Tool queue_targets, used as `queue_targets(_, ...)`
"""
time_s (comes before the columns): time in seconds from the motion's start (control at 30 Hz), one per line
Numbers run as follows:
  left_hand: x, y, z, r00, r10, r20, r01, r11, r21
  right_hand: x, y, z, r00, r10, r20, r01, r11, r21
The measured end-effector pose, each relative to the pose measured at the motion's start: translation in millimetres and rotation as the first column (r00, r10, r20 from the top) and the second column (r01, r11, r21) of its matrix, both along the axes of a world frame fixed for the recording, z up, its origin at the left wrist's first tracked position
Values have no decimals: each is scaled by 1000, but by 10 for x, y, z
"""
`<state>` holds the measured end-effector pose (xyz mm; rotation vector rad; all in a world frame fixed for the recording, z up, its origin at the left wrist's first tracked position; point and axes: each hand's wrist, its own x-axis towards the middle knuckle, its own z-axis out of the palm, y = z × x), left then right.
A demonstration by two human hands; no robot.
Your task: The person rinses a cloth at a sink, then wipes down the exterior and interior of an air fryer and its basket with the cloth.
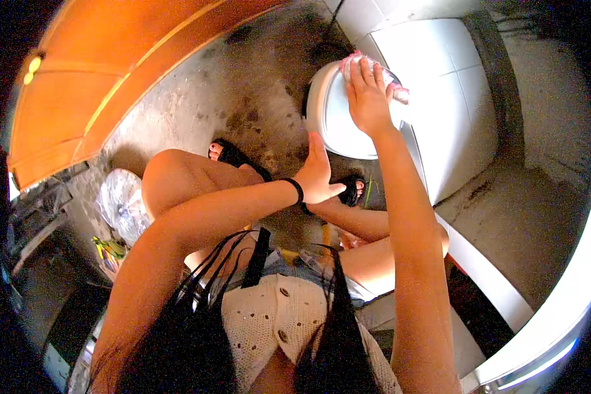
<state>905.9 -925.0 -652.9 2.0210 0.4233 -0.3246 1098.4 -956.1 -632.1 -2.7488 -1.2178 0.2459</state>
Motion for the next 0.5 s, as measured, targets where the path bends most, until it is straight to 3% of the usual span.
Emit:
queue_targets(0.03,-42,8,-7,995,-77,-64,77,997,-1,-23,128,42,999,-22,37,25,997,-79)
queue_targets(0.07,-64,25,-14,987,-131,-91,129,991,-28,-31,176,-62,992,15,127,-10,999,-46)
queue_targets(0.13,-39,98,0,961,-242,-136,232,969,-83,-86,333,-17,982,131,134,-115,986,-122)
queue_targets(0.2,3,171,90,971,-187,-146,177,981,-81,-186,514,48,959,246,141,-224,962,-154)
queue_targets(0.3,110,174,8,985,-67,-156,45,989,-141,-206,769,-25,895,383,227,-290,889,-356)
queue_targets(0.37,249,193,7,968,-147,-204,110,977,-182,-260,923,-95,863,419,283,-237,829,-506)
queue_targets(0.4,276,211,9,971,-126,-205,65,957,-282,-297,999,-151,845,442,301,-208,791,-576)
queue_targets(0.47,469,-174,-410,982,-41,-183,-1,974,-225,-428,1034,-223,801,508,316,-195,721,-665)
queue_targets(0.5,454,-99,-356,998,-32,-59,12,951,-310,-541,990,-271,775,550,312,-216,695,-686)
